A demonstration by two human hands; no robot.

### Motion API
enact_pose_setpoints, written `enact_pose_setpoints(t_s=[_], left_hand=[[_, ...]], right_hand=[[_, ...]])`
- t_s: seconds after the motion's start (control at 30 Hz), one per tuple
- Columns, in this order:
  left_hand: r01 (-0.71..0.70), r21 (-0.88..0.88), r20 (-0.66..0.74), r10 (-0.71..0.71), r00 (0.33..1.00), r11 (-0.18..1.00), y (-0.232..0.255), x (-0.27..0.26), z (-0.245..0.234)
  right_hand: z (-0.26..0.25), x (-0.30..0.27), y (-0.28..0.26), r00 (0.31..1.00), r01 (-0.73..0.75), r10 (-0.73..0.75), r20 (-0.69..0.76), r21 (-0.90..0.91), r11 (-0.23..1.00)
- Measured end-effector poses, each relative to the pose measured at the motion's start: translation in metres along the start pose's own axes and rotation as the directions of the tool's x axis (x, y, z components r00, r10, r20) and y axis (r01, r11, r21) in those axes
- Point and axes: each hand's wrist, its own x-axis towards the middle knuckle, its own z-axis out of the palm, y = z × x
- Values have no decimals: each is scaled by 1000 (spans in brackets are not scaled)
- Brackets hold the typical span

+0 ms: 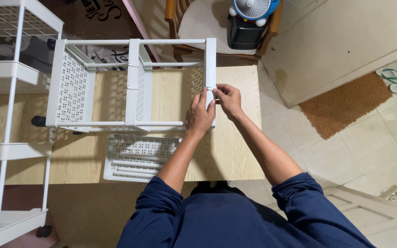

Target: The person assembles a white plastic storage cart by inserting horizontal rods into the frame and attaching perforated shelves. They repeatedly adjust the rods and align the shelves on a wooden table in a home setting.

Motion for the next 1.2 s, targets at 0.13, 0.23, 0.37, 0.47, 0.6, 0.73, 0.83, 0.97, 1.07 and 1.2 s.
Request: enact_pose_setpoints(t_s=[0.13,0.23,0.37,0.47,0.6,0.73,0.83,0.97,1.07,1.2], left_hand=[[26,-4,42,-26,999,1000,0,1,-1],[17,5,27,-18,999,1000,0,1,-1],[21,-1,25,-21,999,1000,0,0,-1],[31,6,31,-31,999,999,1,1,-2],[36,17,40,-37,999,999,3,2,-3],[59,9,57,-59,997,998,3,2,-3],[51,12,56,-52,997,999,3,2,-3],[46,1,40,-46,998,999,4,2,-3],[65,2,64,-65,996,998,4,2,-4],[93,-2,88,-92,992,996,4,3,-4]], right_hand=[[0,-3,-2,1000,19,-19,1,6,1000],[-1,-3,-2,1000,23,-23,2,-8,1000],[-1,-4,1,1000,15,-14,-8,23,1000],[-1,-4,3,1000,-9,10,-16,72,997],[-3,-3,3,1000,-25,26,-9,107,994],[-7,-1,4,999,10,-12,30,57,998],[-12,0,5,995,21,-29,96,77,997],[-15,2,7,992,81,-83,93,35,996],[-14,1,8,991,103,-103,83,-3,995],[-12,-4,5,986,149,-144,80,-53,987]])
